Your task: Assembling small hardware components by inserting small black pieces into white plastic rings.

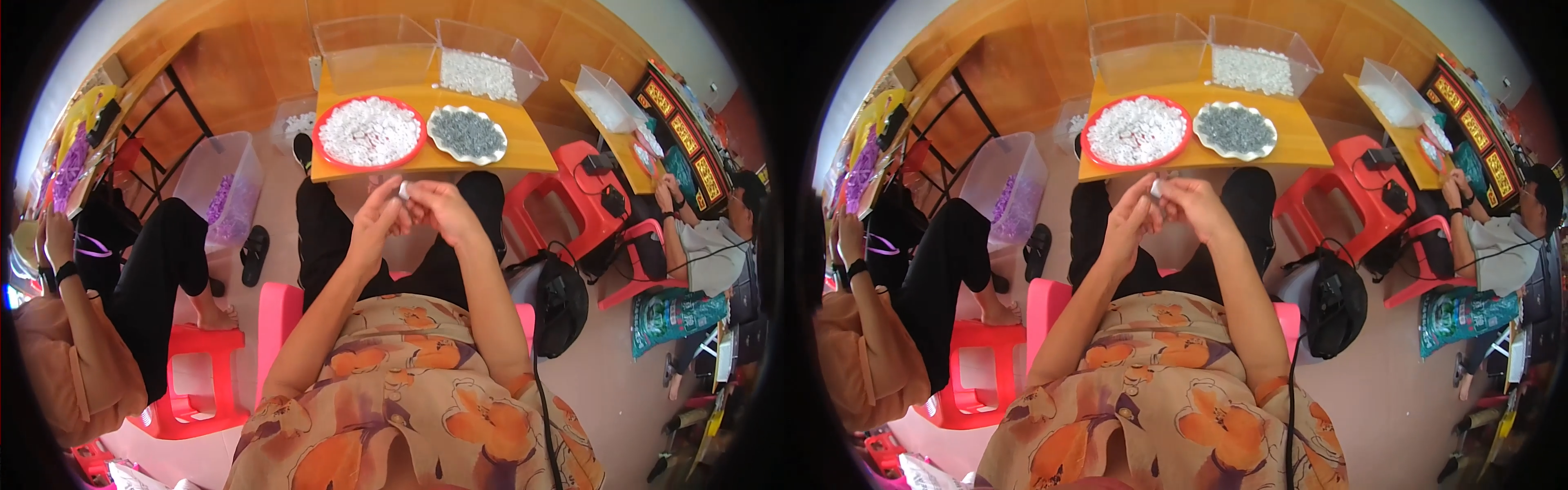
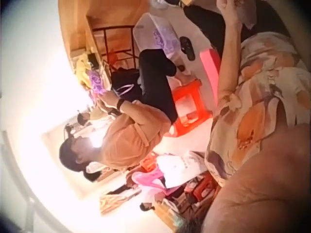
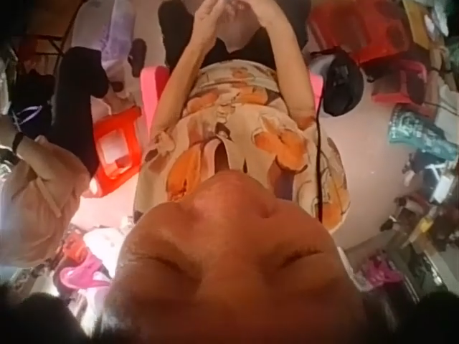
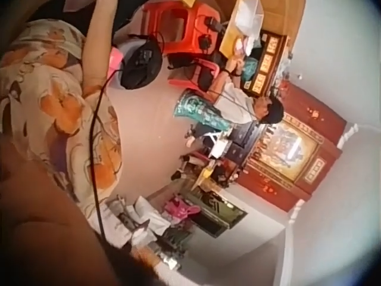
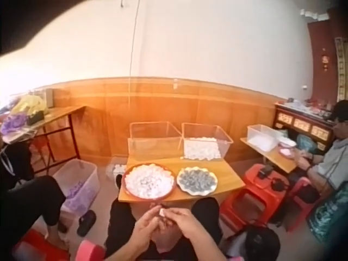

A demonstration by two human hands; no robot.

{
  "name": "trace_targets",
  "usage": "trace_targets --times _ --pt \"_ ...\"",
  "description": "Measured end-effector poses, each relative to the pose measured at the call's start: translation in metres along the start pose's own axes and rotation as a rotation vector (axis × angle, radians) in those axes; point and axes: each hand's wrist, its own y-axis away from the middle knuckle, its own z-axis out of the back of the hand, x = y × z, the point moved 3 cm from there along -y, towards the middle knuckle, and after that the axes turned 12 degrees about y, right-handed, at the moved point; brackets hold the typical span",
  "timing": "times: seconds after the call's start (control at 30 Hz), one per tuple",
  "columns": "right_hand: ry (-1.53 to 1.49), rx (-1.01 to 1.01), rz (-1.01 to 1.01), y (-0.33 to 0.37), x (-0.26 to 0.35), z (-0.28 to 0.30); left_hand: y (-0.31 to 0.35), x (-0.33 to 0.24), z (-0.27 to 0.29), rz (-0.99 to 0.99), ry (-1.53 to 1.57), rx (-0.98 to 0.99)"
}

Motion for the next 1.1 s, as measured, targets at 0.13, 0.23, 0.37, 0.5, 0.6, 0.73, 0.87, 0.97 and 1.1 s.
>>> trace_targets --times 0.13,0.23,0.37,0.5,0.6,0.73,0.87,0.97,1.1 --pt "-0.021 -0.211 -0.014 -0.054 -0.024 0.069 -0.057 0.031 0.003 0.16 -0.061 -0.048" --pt "0.006 -0.325 0.026 -0.077 -0.02 0.093 -0.083 0.051 -0.003 0.246 -0.095 -0.119" --pt "0.014 -0.434 0.055 -0.093 -0.02 0.122 -0.106 0.063 -0.003 0.259 -0.117 -0.144" --pt "0.05 -0.537 0.062 -0.104 -0.017 0.142 -0.13 0.061 -0.003 0.202 -0.187 -0.213" --pt "0.108 -0.644 0.067 -0.11 -0.013 0.154 -0.142 0.064 -0.004 0.202 -0.247 -0.217" --pt "0.504 -0.627 0.003 -0.119 -0.013 0.161 -0.167 0.08 -0.011 0.158 -0.357 -0.174" --pt "1.041 -0.738 0.425 -0.123 0.012 0.154 -0.209 0.101 -0.019 0.111 -0.487 -0.174" --pt "1.094 -0.721 0.424 -0.126 0.013 0.158 -0.234 0.116 -0.024 0.152 -0.575 -0.193" --pt "1.132 -0.685 0.41 -0.134 0.009 0.16 -0.254 0.129 -0.027 0.241 -0.415 -0.298"
